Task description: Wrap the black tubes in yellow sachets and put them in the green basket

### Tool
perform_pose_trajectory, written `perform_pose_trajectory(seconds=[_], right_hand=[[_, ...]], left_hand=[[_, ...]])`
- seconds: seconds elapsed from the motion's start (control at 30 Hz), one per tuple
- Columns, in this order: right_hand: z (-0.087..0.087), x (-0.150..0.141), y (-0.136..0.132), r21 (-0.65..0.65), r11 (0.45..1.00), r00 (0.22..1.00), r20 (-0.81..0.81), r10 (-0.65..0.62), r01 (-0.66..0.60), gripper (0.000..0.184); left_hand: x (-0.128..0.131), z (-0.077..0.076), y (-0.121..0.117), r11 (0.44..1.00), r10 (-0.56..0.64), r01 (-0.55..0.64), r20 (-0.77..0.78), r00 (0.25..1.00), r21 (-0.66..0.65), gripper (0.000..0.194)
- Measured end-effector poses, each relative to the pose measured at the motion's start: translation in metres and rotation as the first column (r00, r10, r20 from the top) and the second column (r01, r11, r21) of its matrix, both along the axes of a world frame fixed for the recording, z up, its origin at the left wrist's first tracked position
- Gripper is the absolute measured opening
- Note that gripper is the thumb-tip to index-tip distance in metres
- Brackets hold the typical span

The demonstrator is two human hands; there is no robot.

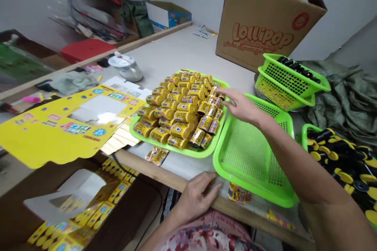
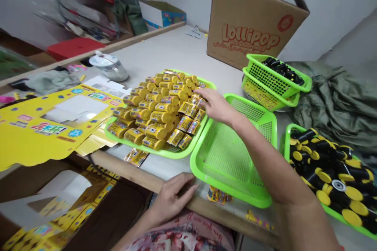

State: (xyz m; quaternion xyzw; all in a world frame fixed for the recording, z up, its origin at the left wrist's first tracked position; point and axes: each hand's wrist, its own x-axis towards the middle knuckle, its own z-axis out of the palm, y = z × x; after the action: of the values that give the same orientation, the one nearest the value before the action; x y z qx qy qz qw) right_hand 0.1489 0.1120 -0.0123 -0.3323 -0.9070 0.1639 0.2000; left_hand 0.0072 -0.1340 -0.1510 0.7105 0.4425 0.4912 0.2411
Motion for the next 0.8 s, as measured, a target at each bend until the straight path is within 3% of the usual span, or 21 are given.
perform_pose_trajectory(seconds=[0.1, 0.23, 0.33, 0.4, 0.5, 0.57, 0.67, 0.8], right_hand=[[0.015, 0.029, -0.044, 0.139, 0.985, 0.990, -0.108, -0.092, 0.107, 0.030], [0.022, 0.059, -0.155, 0.195, 0.972, 0.991, -0.047, -0.124, 0.131, 0.018], [-0.005, 0.071, -0.236, 0.118, 0.992, 0.988, 0.149, -0.048, 0.031, 0.022], [-0.037, 0.078, -0.269, 0.109, 0.985, 0.941, 0.298, -0.162, 0.135, 0.028], [-0.082, 0.088, -0.281, 0.104, 0.904, 0.740, 0.539, -0.403, 0.416, 0.028], [-0.097, 0.091, -0.276, 0.082, 0.864, 0.649, 0.626, -0.432, 0.496, 0.031], [-0.101, 0.093, -0.270, 0.058, 0.880, 0.686, 0.603, -0.407, 0.471, 0.035], [-0.101, 0.095, -0.273, 0.099, 0.891, 0.756, 0.493, -0.430, 0.442, 0.031]], left_hand=[[0.000, 0.005, 0.000, 0.999, -0.002, 0.002, 0.007, 1.000, -0.039, 0.012], [0.000, 0.008, 0.001, 0.987, 0.035, -0.025, 0.060, 0.998, -0.159, 0.011], [0.002, 0.007, 0.003, 0.960, 0.063, -0.032, 0.107, 0.992, -0.277, 0.012], [0.004, 0.008, 0.004, 0.944, 0.068, -0.022, 0.128, 0.989, -0.329, 0.014], [0.009, 0.012, 0.005, 0.932, 0.058, -0.007, 0.128, 0.990, -0.363, 0.013], [0.014, 0.014, 0.004, 0.929, 0.038, 0.008, 0.119, 0.992, -0.369, 0.013], [0.023, 0.018, 0.000, 0.938, -0.034, 0.056, 0.071, 0.997, -0.341, 0.016], [0.035, 0.020, -0.007, 0.967, -0.123, 0.083, -0.159, 0.980, -0.241, 0.023]])
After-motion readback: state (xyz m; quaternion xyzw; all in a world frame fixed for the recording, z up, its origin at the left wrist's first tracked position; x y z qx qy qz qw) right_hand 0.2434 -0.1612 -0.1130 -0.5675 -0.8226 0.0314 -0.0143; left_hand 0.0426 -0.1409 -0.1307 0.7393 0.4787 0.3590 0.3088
